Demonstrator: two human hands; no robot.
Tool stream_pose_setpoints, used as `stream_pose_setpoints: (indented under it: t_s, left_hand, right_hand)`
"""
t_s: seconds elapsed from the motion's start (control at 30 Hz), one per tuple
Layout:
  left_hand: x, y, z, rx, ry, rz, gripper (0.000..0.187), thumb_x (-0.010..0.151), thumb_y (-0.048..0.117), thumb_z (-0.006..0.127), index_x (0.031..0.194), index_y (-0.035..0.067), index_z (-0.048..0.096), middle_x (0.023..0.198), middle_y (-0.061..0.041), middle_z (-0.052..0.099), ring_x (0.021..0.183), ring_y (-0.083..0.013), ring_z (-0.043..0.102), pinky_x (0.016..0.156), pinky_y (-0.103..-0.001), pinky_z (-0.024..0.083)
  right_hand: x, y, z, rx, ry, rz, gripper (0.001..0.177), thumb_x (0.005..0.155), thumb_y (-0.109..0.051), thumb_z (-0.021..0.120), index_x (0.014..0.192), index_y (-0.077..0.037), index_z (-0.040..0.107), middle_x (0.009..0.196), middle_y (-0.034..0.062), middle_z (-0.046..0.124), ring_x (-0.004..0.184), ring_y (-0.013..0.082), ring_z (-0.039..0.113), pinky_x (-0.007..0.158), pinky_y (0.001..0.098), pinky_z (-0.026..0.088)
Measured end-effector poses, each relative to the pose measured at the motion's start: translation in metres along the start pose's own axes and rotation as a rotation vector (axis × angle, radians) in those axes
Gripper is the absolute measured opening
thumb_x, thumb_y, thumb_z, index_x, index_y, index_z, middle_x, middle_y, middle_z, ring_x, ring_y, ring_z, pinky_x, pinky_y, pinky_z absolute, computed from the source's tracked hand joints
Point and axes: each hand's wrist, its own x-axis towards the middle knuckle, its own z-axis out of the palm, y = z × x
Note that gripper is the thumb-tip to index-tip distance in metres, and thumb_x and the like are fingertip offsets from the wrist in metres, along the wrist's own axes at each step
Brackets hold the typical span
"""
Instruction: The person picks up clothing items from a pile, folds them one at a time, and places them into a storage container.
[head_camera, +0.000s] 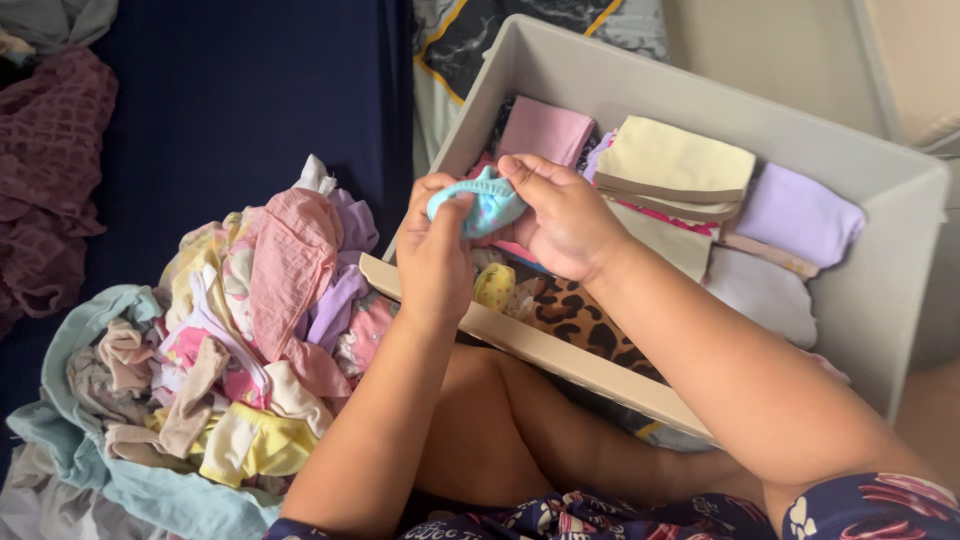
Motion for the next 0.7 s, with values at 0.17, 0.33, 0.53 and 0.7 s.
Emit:
stream_pose_setpoints:
  t_s: [0.17,0.33,0.53,0.7]
  left_hand:
    - [0.007,0.014,-0.008,-0.090,0.037,-0.175,0.015,0.103,0.015,0.056,0.107,0.003,0.065,0.102,-0.008,0.069,0.092,-0.0162,0.066,0.081,-0.030,0.055]
    - [0.006,0.024,-0.040,-0.035,-0.065,-0.429,0.034,0.087,0.013,0.063,0.112,-0.007,0.071,0.106,-0.011,0.072,0.096,-0.0173,0.069,0.088,-0.029,0.054]
    - [0.003,0.039,-0.051,1.533,0.056,0.012,0.025,0.099,0.025,0.069,0.096,0.001,0.072,0.095,-0.019,0.071,0.089,-0.0373,0.067,0.080,-0.041,0.052]
    - [-0.009,0.053,-0.050,1.531,-0.152,0.533,0.018,0.085,0.003,0.060,0.100,0.003,0.070,0.105,-0.015,0.069,0.103,-0.0367,0.061,0.091,-0.047,0.048]
  right_hand:
    - [0.029,0.032,-0.010,0.057,0.080,-0.060,0.023,0.103,-0.026,0.056,0.112,-0.006,0.062,0.100,0.0047,0.067,0.094,0.0159,0.067,0.089,0.0371,0.058]
    - [0.057,0.057,-0.028,-0.117,0.048,-0.022,0.020,0.110,-0.026,0.056,0.104,-0.007,0.060,0.088,-0.0016,0.058,0.079,0.0086,0.057,0.074,0.0276,0.051]
    - [0.093,0.105,-0.040,-0.920,0.235,-0.003,0.036,0.111,-0.039,0.050,0.101,-0.005,0.056,0.080,0.0098,0.058,0.074,0.0219,0.058,0.070,0.0367,0.050]
    - [0.095,0.164,-0.053,-1.113,0.221,-0.252,0.036,0.108,-0.031,0.042,0.109,-0.003,0.064,0.101,0.0209,0.072,0.098,0.0391,0.069,0.083,0.0450,0.053]
